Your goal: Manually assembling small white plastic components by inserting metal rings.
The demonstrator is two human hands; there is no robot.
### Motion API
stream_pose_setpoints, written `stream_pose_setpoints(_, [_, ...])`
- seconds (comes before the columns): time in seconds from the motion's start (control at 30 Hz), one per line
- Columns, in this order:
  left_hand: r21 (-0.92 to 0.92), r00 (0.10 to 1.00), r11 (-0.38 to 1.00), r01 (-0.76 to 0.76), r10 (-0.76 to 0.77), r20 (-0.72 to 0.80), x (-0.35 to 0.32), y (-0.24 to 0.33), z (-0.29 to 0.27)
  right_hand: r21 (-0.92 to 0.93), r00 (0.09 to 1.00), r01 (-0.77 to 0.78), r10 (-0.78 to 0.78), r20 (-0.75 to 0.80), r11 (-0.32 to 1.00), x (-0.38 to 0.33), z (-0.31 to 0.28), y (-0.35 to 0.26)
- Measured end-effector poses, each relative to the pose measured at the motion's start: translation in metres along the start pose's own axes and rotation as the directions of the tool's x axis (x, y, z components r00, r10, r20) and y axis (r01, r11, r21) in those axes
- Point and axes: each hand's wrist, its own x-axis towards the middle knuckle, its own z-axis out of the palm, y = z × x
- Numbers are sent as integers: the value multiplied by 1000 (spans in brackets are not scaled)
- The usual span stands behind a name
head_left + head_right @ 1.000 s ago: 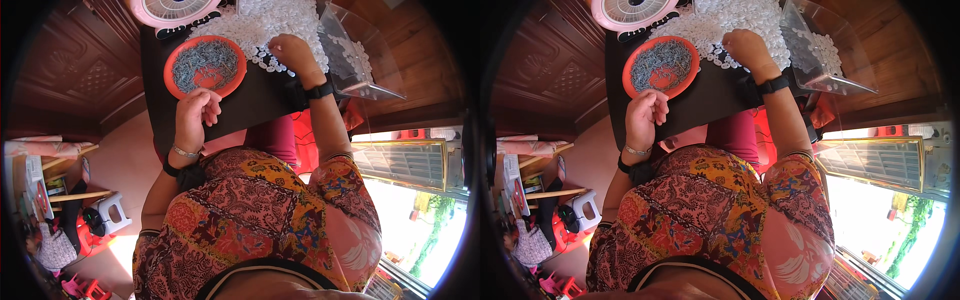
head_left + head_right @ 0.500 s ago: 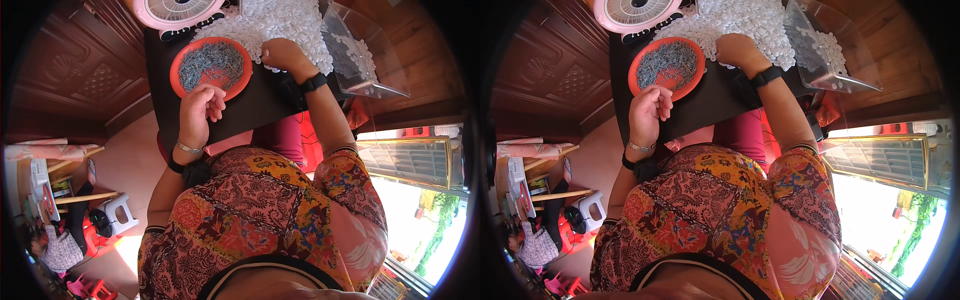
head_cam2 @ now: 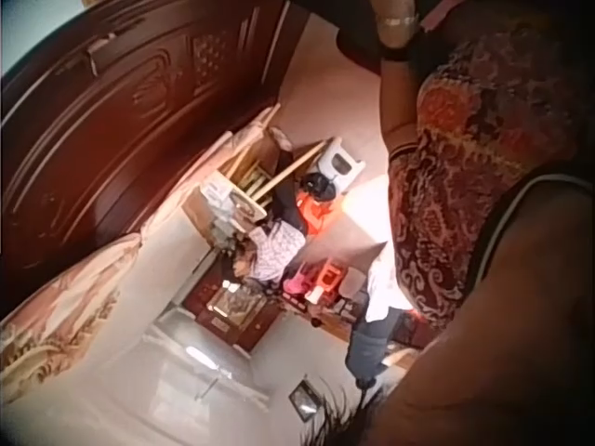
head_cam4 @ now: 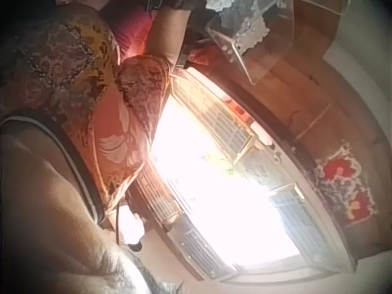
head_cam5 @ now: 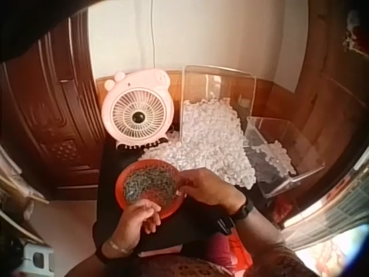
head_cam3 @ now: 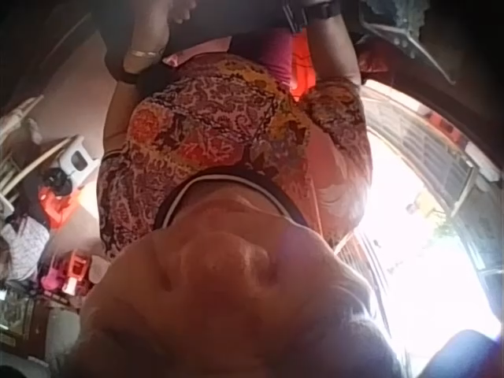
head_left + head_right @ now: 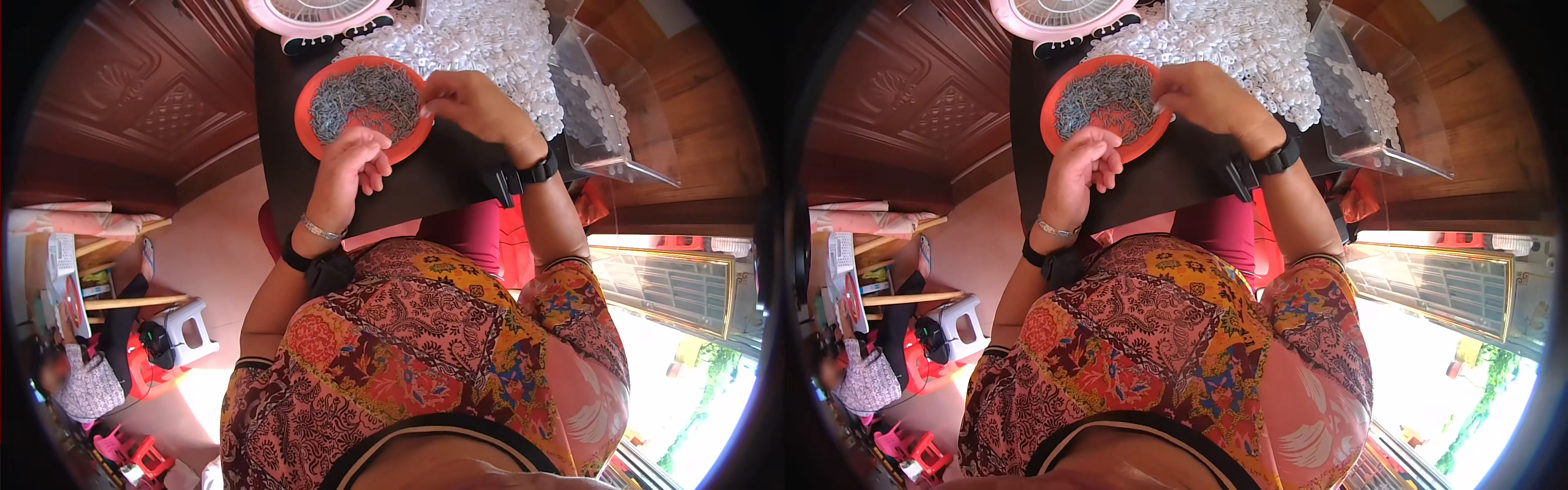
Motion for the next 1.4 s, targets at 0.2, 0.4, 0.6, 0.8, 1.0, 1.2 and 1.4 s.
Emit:
stream_pose_setpoints(0.2, [62,998,997,41,-44,46,1,-3,3,38,976,190,-193,105,981,9,27,-50])
stream_pose_setpoints(0.4, [37,998,999,38,-36,-57,-5,-2,-4,118,983,163,-172,69,979,13,39,-58])
stream_pose_setpoints(0.6, [144,996,988,-62,71,-56,-13,6,-3,229,984,133,-156,87,964,18,50,-59])
stream_pose_setpoints(0.8, [122,994,992,-40,52,-96,-18,8,-19,-93,994,106,-109,-31,990,26,50,-52])
stream_pose_setpoints(1.0, [89,980,995,-46,62,-190,-22,4,-31,-492,963,246,-269,26,835,30,60,-17])
stream_pose_setpoints(1.2, [44,984,999,-22,29,-175,-23,2,-31,-716,954,269,-282,104,645,40,77,-16])
stream_pose_setpoints(1.4, [63,976,998,-28,41,-215,-24,4,-31,-696,940,302,-323,105,652,46,74,-22])
